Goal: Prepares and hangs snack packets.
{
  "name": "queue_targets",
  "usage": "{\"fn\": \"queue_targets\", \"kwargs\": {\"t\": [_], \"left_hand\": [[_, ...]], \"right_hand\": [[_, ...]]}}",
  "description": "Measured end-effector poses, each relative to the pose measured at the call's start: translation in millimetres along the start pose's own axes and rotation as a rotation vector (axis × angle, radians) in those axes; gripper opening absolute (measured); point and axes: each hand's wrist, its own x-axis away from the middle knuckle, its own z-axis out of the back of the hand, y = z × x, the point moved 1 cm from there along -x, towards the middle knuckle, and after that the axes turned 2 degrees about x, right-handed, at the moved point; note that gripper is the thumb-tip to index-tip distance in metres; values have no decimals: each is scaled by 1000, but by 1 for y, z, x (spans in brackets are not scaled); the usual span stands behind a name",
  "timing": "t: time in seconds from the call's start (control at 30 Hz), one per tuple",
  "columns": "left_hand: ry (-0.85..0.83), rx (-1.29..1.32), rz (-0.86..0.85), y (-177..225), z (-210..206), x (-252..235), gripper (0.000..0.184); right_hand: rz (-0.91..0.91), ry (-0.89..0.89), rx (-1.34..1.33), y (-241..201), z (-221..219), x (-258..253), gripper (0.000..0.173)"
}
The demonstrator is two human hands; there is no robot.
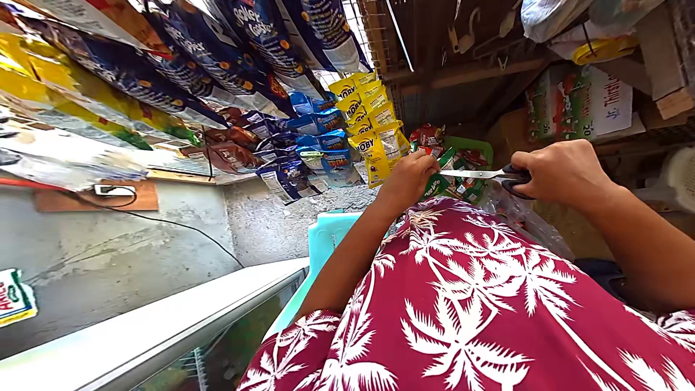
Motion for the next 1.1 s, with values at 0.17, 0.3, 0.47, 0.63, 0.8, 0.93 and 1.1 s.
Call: {"fn": "queue_targets", "kwargs": {"t": [0.17, 0.3, 0.47, 0.63, 0.8, 0.93, 1.1], "left_hand": [[0, -12, 2, 0, 4, 0, 14], [-3, -20, -5, -1, 3, 2, 13], [24, -33, -33, -2, 4, 2, 13], [65, -19, -49, -3, 5, 4, 13], [66, -10, -50, -5, 3, 5, 13], [40, -11, -45, -4, 3, 2, 12], [51, -28, -53, -3, 5, 0, 13]], "right_hand": [[-7, -26, -8, -1, 2, -3, 25], [-11, -64, -61, 0, 2, -4, 25], [21, -53, -117, 2, -3, -4, 26], [22, -70, -139, 0, -3, -4, 25], [27, -88, -129, 0, -2, -4, 26], [-8, -117, -106, 4, -1, -7, 25], [12, -78, -103, 6, -3, -7, 25]]}}
